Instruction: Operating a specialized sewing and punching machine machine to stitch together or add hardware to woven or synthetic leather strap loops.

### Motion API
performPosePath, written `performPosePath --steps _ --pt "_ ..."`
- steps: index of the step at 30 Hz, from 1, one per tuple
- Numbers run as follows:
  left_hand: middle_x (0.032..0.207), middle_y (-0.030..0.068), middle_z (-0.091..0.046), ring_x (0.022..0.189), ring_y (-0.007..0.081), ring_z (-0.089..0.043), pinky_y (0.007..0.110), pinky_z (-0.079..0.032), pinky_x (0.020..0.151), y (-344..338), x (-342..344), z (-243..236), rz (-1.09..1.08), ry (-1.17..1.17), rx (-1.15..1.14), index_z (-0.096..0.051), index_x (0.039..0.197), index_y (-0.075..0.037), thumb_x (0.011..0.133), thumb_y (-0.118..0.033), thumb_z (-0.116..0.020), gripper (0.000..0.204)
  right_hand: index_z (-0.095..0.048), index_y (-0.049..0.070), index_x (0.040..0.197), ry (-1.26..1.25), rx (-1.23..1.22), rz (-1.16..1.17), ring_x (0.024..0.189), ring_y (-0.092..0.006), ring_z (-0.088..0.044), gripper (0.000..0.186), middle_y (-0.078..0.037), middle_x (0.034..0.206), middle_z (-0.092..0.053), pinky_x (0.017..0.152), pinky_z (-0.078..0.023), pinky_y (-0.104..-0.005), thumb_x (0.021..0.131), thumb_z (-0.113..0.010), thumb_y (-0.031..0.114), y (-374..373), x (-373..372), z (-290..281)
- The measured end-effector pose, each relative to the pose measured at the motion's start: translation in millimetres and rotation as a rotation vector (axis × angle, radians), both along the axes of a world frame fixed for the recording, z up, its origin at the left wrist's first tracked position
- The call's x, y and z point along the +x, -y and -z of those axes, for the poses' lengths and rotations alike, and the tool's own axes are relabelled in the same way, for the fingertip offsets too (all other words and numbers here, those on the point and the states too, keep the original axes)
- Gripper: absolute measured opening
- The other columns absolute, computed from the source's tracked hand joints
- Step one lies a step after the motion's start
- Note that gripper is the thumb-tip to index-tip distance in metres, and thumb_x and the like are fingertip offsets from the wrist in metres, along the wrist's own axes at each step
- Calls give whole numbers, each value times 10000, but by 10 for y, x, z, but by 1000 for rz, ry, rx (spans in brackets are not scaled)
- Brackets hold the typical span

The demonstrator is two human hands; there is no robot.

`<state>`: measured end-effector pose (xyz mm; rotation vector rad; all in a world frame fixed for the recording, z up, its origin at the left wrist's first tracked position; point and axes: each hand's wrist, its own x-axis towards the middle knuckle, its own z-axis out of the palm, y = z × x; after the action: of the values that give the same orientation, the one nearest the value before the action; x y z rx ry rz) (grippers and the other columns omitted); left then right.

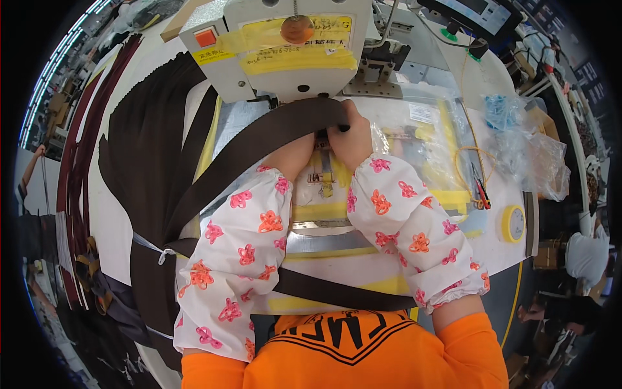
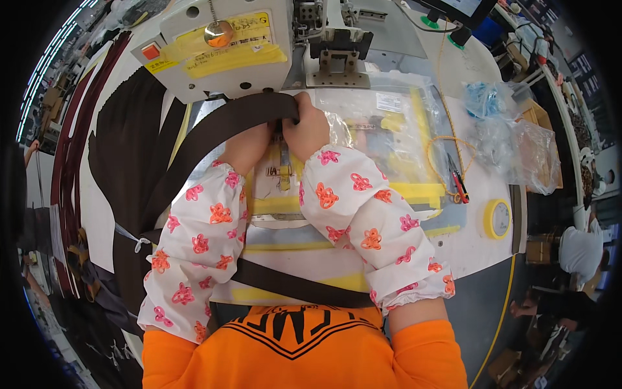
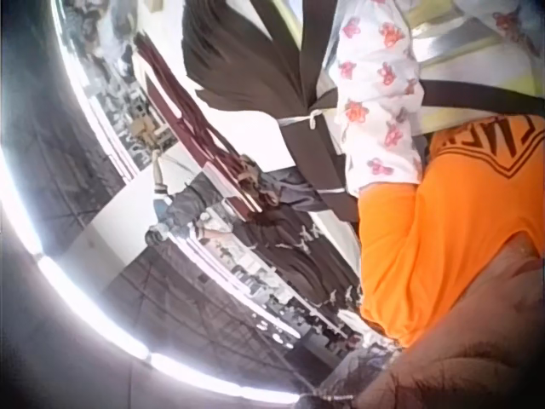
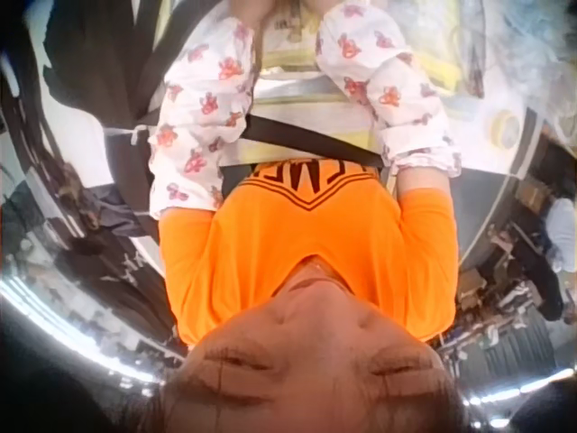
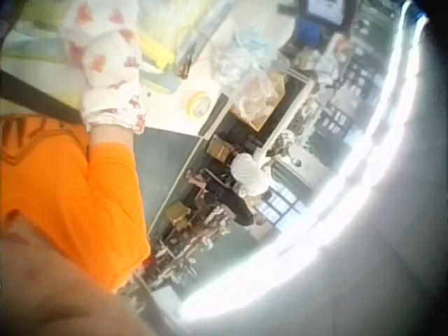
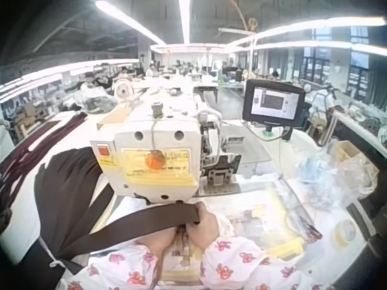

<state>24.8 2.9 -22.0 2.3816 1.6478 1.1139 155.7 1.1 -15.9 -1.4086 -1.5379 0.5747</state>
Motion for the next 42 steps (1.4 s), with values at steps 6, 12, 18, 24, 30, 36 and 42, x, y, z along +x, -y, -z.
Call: performPosePath --steps 6,12,18,24,30,36,42 --pt "873 135 -614 794 308 -594 375 -471 717 131 71 -416 258 -91 -41 -611 1006 -77 799 -102 -537 221 -538 75 910 0 84 1 748 -398 -603 211 -194 737 -629 645 -477 -464 706 -593 85 -181 59 154" --pt "884 113 -629 771 289 -596 353 -474 684 43 -203 -160 309 -220 103 -624 1047 -99 825 -108 -553 234 -543 76 928 46 48 13 771 -395 -605 234 -196 773 -634 672 -481 -462 697 -583 81 -212 47 149" --pt "922 97 -632 817 270 -601 346 -474 715 25 -224 -236 315 -296 -36 -620 1062 -113 849 -164 -568 225 -541 87 952 41 28 22 783 -394 -608 269 -183 783 -641 696 -484 -456 686 -585 92 -206 34 135" --pt "994 104 -617 889 279 -587 343 -454 791 83 -215 -282 376 -398 -33 -578 1108 -107 852 -216 -575 278 -538 62 960 12 96 17 754 -389 -611 303 -177 770 -640 674 -491 -441 663 -595 47 -214 75 184" --pt "926 111 -607 858 283 -585 355 -460 745 98 -284 -287 454 -283 -152 -602 1044 -87 821 -255 -618 280 -535 23 953 -198 -46 -28 739 -363 -624 297 -181 756 -639 652 -498 -386 675 -635 47 -99 132 43" --pt "887 98 -597 804 284 -578 365 -457 711 27 -245 -458 544 -254 -55 -623 971 -85 801 -253 -636 239 -551 12 973 -141 -55 -88 745 -345 -624 278 -186 866 -642 689 -496 -385 720 -641 85 92 43 -18" --pt "867 91 -606 800 273 -589 353 -468 713 41 -261 -319 508 -309 -11 -614 997 -81 791 -241 -643 262 -619 14 908 144 122 -358 869 -309 -567 166 -168 1022 -609 719 -476 -369 764 -538 -5 191 332 115"
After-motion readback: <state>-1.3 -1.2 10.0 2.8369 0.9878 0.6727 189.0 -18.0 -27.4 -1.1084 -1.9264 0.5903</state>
